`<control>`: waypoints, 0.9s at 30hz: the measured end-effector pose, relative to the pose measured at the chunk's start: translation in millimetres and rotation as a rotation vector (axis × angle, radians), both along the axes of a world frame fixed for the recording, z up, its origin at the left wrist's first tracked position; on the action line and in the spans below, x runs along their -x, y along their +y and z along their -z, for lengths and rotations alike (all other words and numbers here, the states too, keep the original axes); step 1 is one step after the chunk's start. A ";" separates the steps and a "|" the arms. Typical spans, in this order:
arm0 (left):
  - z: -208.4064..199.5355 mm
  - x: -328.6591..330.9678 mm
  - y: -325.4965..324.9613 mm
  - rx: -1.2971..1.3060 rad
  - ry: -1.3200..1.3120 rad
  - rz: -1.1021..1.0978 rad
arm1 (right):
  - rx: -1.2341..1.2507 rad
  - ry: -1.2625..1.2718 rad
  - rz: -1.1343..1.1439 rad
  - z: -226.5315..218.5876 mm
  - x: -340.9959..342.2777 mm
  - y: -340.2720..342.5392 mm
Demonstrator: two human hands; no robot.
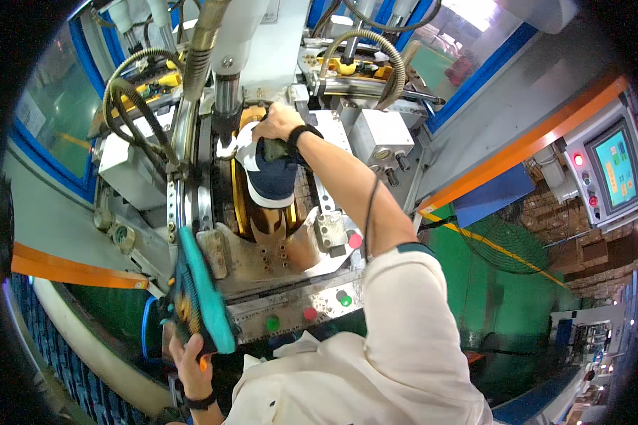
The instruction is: Operating an industrial press machine to attach and secure soles to various shoes on a production line.
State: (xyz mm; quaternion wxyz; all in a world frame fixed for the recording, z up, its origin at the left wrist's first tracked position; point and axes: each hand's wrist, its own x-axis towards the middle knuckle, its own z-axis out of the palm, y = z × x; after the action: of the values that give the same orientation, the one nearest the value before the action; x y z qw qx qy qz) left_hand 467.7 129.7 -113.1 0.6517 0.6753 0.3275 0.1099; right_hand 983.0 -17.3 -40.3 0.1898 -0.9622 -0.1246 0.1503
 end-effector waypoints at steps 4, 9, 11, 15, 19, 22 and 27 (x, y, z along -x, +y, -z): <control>-13.5 51.3 -1.6 0.329 -0.107 -0.478 | -0.012 -0.051 0.064 21.6 -10.1 11.2; 25.5 105.0 -4.0 -0.307 0.028 -0.481 | 0.004 -0.078 0.049 45.3 -10.9 12.0; 37.1 123.3 0.8 -0.455 0.076 -0.385 | -0.011 -0.117 0.084 64.1 -6.6 21.5; 38.9 130.6 -6.4 -0.826 0.179 -0.222 | 0.027 -0.143 0.087 77.5 2.2 38.2; 34.7 103.9 -11.1 0.120 -0.004 -0.713 | -0.002 -0.209 0.073 100.5 6.3 34.0; 37.8 103.9 -18.6 -0.124 0.030 -0.512 | -0.057 -0.350 0.069 122.6 27.9 44.2; 64.3 104.5 -17.0 -0.662 0.083 -0.290 | -0.100 -0.508 0.121 143.7 59.3 46.3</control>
State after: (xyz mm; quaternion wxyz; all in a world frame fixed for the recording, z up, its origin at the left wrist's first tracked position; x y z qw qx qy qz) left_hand 363.3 112.7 -177.3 0.3616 0.8002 0.3924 0.2737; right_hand 923.7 29.1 -184.0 0.2082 -0.9643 -0.1176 -0.1140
